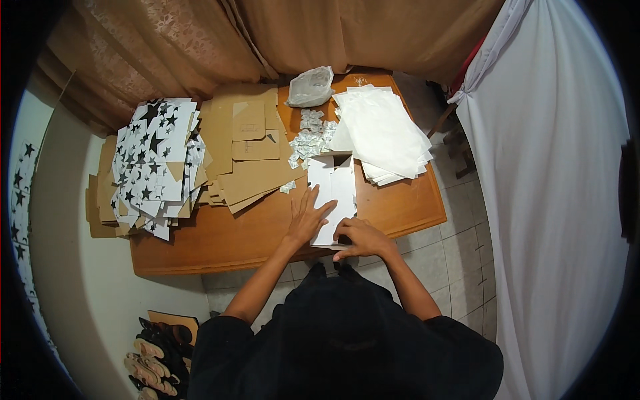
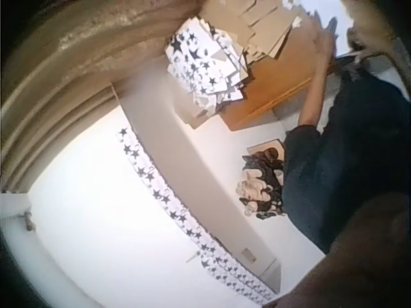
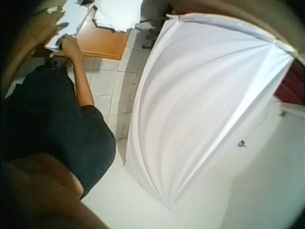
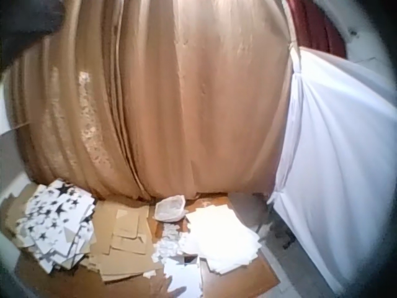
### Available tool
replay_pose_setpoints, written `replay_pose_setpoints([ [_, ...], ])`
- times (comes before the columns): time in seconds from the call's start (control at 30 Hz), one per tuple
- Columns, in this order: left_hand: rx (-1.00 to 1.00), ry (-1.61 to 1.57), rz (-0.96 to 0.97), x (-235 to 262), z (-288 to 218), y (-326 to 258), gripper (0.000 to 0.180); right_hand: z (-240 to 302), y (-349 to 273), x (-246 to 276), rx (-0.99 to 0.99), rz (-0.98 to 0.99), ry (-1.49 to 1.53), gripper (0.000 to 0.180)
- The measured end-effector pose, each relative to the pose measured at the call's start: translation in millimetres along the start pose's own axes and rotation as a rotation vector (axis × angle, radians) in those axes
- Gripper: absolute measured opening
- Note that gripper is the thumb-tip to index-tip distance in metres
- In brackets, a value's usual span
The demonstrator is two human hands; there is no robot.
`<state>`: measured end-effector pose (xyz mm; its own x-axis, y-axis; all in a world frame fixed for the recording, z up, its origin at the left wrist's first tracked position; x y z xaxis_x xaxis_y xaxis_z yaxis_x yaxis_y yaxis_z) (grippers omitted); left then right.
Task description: The person is folding flat cardboard pieces into shoe boxes, lining them with tissue paper, and labeling them.
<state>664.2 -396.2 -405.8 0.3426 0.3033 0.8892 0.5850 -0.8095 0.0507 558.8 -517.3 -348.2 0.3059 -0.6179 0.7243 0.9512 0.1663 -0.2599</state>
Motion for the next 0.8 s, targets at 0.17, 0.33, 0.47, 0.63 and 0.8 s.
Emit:
replay_pose_setpoints([
  [0.17, -0.178, 0.043, 0.181, -5.8, -3.0, 10.0, 0.046, -24.6, 10.1, -17.3, -0.092, -0.062, 0.0, 0.026],
  [0.33, -0.229, 0.085, 0.236, -8.2, -2.1, 10.9, 0.038, -32.6, 8.6, -13.1, -0.178, -0.328, -0.128, 0.022],
  [0.47, -0.264, 0.12, 0.21, -6.2, -3.6, 11.2, 0.034, -40.6, 11.7, -15.9, -0.264, -0.488, -0.244, 0.024],
  [0.63, -0.308, 0.101, 0.164, -4.9, -6.2, 10.7, 0.034, -64.3, 21.6, -28.1, -0.363, -0.483, -0.112, 0.025],
  [0.8, -0.304, -0.025, 0.169, -13.7, -0.3, 8.8, 0.034, -67.4, 27.3, -34.9, -0.403, -0.464, -0.05, 0.026],
])
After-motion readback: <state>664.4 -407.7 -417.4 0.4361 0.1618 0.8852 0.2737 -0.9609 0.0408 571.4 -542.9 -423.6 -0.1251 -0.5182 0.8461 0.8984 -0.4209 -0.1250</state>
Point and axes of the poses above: each hand's wrist, its own y-axis towards the middle knuckle, its own x-axis out of the back of the hand, z = x × y, the point moved 6 cm from there along y, towards the middle knuckle, and after that the axes turned 6 degrees about -x, right-handed, at the moved point
